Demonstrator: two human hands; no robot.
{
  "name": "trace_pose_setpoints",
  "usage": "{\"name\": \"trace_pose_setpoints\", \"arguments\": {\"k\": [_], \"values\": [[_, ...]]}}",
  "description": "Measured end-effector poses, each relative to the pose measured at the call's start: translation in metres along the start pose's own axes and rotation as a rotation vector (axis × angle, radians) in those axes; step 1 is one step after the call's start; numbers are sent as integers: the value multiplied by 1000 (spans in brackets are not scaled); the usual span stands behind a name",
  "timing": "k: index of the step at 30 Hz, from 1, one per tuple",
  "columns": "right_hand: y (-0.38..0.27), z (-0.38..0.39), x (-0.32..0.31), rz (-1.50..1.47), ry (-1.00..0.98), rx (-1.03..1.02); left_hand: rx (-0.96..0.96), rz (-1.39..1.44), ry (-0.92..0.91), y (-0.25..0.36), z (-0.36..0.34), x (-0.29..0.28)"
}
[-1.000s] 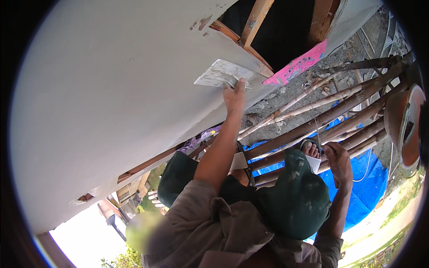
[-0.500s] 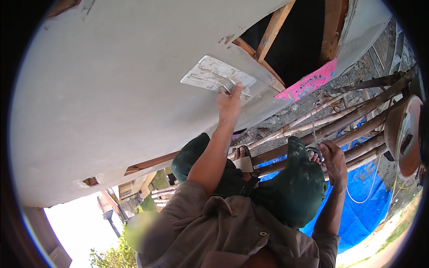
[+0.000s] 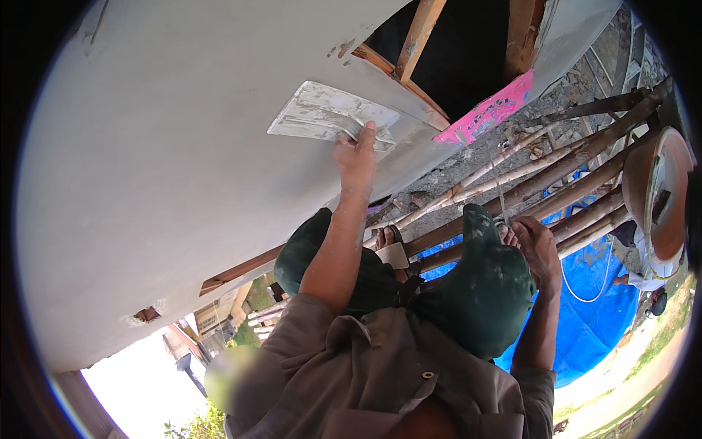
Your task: The person applies plaster to a wall using a trowel and a hawk, smoothing the surface around a window frame. They repeatedly scoop plaster from the hawk and spread it evenly across the wall.
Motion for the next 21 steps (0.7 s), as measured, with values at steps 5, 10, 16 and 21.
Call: {"name": "trace_pose_setpoints", "arguments": {"k": [5, 10, 16, 21], "values": [[3, 1, 2, 13, 14, -5, 17, 13, -9, 10, 4, 4], [9, -6, 10, -63, -42, -5, 36, -2, 30, 9, 2, 0], [11, -6, 12, -78, -47, 11, 34, -7, 22, 9, 1, 0], [13, -6, 12, -72, -52, 6, 51, -17, 24, 10, 2, 1]]}}
Point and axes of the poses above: each hand's wrist, its own z-axis away from the middle knuckle, its own x-axis out of the palm, y = z × x, the point moved 3 cm from there along -z, towards the middle knuckle, and after that the axes turned 8 degrees about z, right-handed, at the moved point
